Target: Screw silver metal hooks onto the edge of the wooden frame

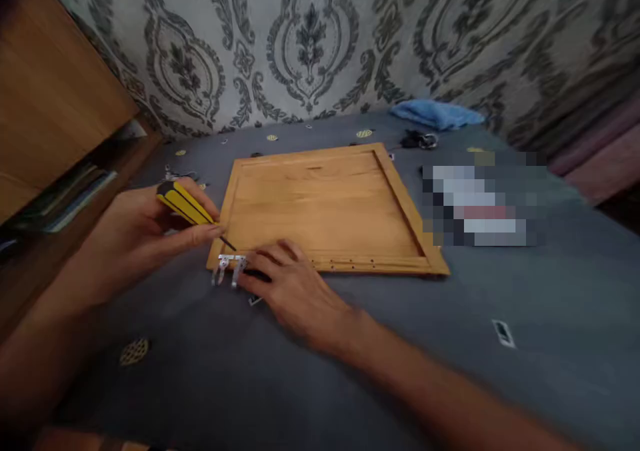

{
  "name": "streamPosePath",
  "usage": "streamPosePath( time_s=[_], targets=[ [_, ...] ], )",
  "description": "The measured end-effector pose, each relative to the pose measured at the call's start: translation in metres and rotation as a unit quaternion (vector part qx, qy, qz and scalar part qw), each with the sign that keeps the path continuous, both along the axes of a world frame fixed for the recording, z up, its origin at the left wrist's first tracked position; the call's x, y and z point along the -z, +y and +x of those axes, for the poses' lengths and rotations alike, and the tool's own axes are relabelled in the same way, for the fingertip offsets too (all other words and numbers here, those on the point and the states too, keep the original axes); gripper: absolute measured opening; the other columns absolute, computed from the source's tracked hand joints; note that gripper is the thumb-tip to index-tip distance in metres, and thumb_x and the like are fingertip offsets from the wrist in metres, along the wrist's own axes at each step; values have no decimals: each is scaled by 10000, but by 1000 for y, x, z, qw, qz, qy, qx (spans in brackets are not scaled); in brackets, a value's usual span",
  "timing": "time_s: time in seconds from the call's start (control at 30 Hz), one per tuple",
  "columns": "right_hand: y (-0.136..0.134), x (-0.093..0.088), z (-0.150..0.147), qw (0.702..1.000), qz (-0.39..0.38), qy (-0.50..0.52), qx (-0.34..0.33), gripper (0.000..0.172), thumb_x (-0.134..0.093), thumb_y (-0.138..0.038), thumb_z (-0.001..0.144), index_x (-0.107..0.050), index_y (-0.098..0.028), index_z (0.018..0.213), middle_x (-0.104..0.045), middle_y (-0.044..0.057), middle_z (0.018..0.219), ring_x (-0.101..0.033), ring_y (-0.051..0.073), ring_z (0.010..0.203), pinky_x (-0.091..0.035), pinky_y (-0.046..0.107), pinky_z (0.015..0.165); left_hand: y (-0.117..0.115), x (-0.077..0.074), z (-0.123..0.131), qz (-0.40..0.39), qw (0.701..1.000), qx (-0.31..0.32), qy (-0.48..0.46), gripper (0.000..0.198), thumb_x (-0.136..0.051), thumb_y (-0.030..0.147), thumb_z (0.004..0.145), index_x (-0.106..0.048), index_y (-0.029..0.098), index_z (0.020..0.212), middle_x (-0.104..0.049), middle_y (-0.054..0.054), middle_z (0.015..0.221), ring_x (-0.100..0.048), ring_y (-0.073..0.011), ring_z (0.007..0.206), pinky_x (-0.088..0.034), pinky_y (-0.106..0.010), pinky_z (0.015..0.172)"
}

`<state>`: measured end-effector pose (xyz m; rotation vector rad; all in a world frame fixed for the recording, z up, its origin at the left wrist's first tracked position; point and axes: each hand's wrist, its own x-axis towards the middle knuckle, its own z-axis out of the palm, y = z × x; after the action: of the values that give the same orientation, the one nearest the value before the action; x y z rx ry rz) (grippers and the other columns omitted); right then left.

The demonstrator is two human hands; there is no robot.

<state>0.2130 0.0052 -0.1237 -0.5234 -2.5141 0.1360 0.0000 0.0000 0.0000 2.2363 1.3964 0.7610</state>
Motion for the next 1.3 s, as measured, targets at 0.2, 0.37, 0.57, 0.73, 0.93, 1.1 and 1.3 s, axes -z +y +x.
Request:
streamPosePath(
  time_s=[0.2,0.37,0.57,0.73,0.93,1.1,1.3],
  targets=[
    [-1,-1,1,999,-18,-38,13,385,-569,-43,923,-679,-218,1247,-697,106,1296,-569,251,1264,-425,491,1089,10,13,4,15,999,32,29,206,-689,321,889,-652,152,776,-635,12,721,-574,-136,641,-395,-244,561],
    [-1,0,1,999,-17,-33,12,352,-564,-61,942,-687,-208,1238,-690,109,1314,-570,266,1261,-428,507,1082,11,17,7,26,998,42,28,191,-708,276,877,-628,157,750,-626,26,687,-569,-123,612,-399,-227,546],
    [-1,0,1,999,-21,-39,15,341,-571,-77,952,-687,-223,1237,-689,101,1317,-564,257,1270,-424,497,1089,11,17,7,26,998,41,32,173,-695,280,886,-641,156,777,-644,19,705,-587,-126,623,-412,-223,553],
    [0,0,1,999,-11,-29,11,354,-579,-65,935,-690,-209,1239,-694,115,1302,-579,269,1247,-442,502,1066,11,16,6,24,998,32,37,160,-701,277,877,-653,157,782,-648,15,709,-588,-131,625,-407,-227,551],
    [0,0,0,999,-9,-31,17,346,-572,-67,939,-694,-215,1227,-699,110,1295,-577,264,1253,-434,500,1077,14,17,4,38,998,35,46,182,-692,291,886,-655,152,774,-650,6,726,-587,-135,640,-402,-231,556],
    [0,0,1,999,-13,-36,14,351,-574,-74,937,-690,-215,1237,-694,113,1304,-573,262,1260,-434,500,1080,14,17,5,27,998,41,42,165,-697,263,879,-635,155,771,-638,16,716,-574,-128,636,-396,-229,556],
    [1,0,1,999,-22,-43,15,372,-574,-68,932,-687,-234,1246,-688,101,1326,-574,256,1258,-439,500,1074,12,16,6,-12,998,57,9,165,-670,253,897,-605,166,774,-604,29,723,-558,-119,644,-410,-222,566]
  ],
)
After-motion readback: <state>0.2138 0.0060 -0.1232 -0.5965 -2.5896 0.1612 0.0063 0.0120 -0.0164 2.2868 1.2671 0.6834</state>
